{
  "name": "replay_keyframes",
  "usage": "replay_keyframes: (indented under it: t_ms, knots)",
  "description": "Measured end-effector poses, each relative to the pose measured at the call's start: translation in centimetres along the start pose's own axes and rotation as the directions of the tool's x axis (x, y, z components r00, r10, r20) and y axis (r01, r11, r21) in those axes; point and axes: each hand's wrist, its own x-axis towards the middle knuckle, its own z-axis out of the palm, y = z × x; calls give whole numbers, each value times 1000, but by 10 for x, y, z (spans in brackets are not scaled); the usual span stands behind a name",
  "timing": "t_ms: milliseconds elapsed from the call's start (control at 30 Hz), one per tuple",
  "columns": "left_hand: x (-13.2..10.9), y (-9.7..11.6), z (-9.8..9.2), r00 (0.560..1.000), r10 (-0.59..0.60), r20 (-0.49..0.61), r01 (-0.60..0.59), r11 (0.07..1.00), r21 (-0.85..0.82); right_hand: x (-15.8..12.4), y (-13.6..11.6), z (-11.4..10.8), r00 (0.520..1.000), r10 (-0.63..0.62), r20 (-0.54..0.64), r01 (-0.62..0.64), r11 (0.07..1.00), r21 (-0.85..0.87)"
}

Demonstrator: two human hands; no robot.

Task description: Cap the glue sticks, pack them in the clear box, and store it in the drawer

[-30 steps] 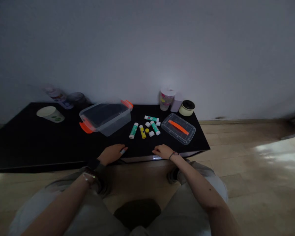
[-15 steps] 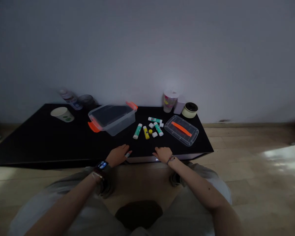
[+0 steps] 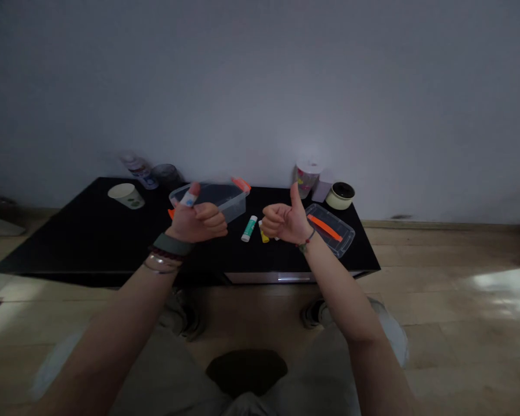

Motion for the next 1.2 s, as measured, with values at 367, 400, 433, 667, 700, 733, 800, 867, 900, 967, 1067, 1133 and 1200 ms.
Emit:
replay_keyframes:
  t_ms: [367, 400, 433, 667, 700, 733, 800, 867, 900, 967, 1067, 1133, 1200]
  knots:
    - [43, -75, -38, 985, -161, -62, 140, 956, -259, 4, 80, -74, 941, 289, -177, -223, 922, 317]
    - [43, -78, -39, 985, -160, -64, 138, 957, -255, 3, 83, -75, 934, 304, -186, -235, 918, 320]
    - [44, -80, -41, 986, -155, -64, 134, 959, -251, 1, 84, -75, 929, 317, -192, -246, 915, 320]
    - [47, -78, -43, 988, -140, -69, 122, 967, -223, 4, 79, -74, 926, 337, -169, -279, 914, 293]
    - [47, -77, -43, 988, -137, -71, 119, 969, -215, 4, 79, -74, 929, 331, -165, -274, 916, 293]
    - [46, -77, -43, 988, -133, -74, 114, 971, -212, 4, 79, -74, 932, 326, -161, -269, 917, 295]
    - [46, -77, -43, 988, -129, -82, 108, 969, -224, 3, 80, -75, 935, 318, -156, -262, 917, 300]
    - [46, -78, -44, 987, -139, -81, 115, 960, -255, 2, 82, -77, 937, 315, -151, -259, 916, 306]
    - [46, -78, -45, 987, -144, -74, 119, 954, -274, 2, 84, -78, 938, 314, -147, -258, 916, 308]
    - [45, -78, -46, 988, -146, -56, 122, 944, -307, 1, 85, -78, 939, 314, -137, -261, 914, 310]
    - [45, -76, -48, 991, -130, -27, 115, 942, -316, 2, 82, -75, 937, 317, -148, -268, 922, 280]
    - [44, -71, -46, 993, -118, -9, 112, 956, -270, 2, 73, -70, 934, 297, -199, -252, 941, 226]
    - [42, -65, -43, 992, -123, 5, 123, 982, -145, 1, 59, -64, 928, 232, -292, -202, 971, 131]
